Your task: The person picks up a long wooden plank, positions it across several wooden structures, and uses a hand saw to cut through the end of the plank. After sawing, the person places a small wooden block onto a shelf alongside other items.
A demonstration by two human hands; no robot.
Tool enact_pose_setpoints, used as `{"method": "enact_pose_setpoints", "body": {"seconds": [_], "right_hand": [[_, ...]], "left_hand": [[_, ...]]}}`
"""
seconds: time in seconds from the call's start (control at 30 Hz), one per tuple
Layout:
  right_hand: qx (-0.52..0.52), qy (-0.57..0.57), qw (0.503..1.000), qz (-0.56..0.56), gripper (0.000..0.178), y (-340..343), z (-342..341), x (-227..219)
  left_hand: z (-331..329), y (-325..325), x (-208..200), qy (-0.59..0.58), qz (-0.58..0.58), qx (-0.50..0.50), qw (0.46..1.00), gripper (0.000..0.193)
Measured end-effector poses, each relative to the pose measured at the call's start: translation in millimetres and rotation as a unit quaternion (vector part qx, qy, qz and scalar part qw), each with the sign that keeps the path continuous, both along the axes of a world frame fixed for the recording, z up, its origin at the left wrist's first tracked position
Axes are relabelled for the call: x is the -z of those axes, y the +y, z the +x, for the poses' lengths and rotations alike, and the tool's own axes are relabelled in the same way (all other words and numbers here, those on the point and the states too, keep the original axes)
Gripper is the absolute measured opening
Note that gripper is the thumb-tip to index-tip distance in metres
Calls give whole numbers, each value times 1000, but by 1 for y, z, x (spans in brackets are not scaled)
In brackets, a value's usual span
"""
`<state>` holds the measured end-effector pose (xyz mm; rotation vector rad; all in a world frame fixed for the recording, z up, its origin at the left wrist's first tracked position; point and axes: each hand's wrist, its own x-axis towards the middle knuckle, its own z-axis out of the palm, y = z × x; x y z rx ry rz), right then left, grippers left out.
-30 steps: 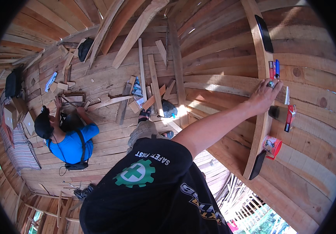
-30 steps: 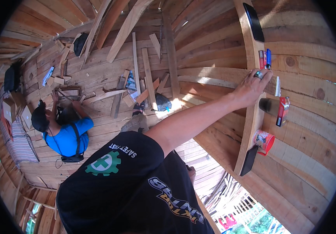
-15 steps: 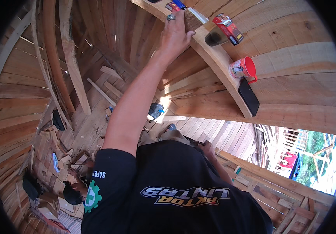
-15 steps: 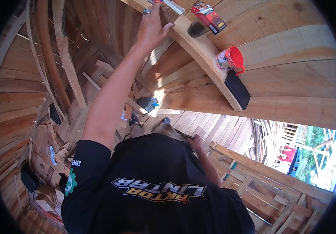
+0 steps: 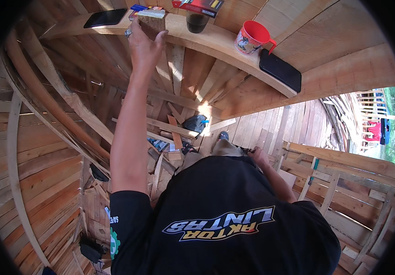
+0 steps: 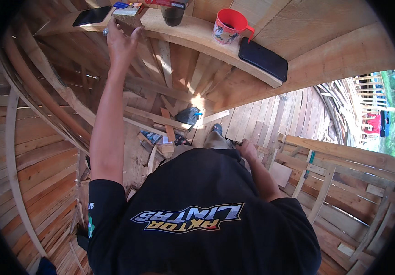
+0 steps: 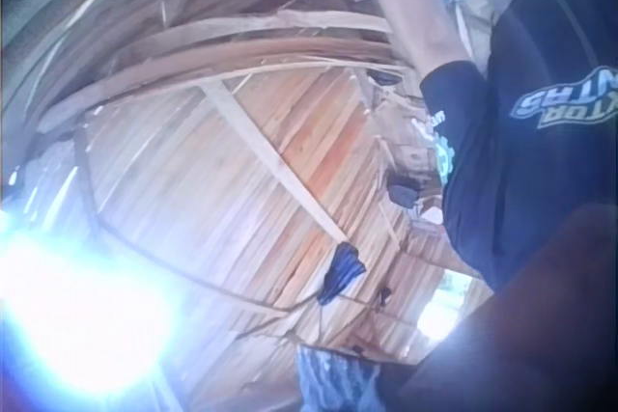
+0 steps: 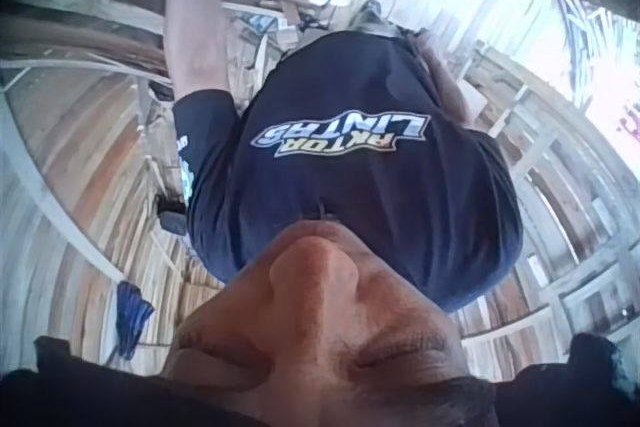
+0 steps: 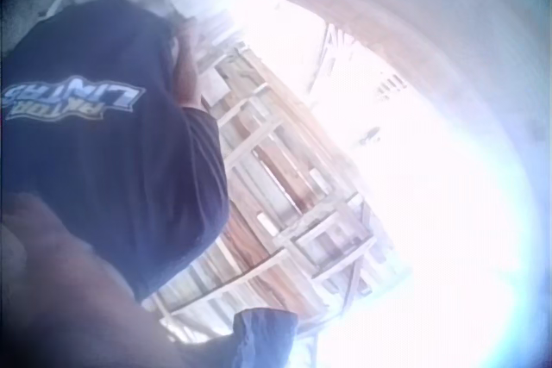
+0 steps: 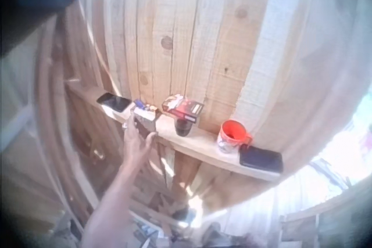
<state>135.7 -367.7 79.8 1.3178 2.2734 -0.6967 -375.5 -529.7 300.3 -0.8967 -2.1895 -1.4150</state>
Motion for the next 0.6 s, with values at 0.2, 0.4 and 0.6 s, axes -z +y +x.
{"method": "enact_pose_setpoints", "body": {"seconds": [0.2, 0.4, 0.6], "right_hand": [[-13, -44, 999, 1, 40, -2, 4, 9], [-115, 24, 993, 8, 33, 9, 36, 60], [-111, 207, 972, -13, 26, 6, 48, 61]], "left_hand": [[0, 1, -1, -18, -13, -11, 1000, 73], [5, 0, -7, -7, -5, 5, 1000, 73], [-1, 1, -1, 3, -18, -8, 1000, 72]]}}
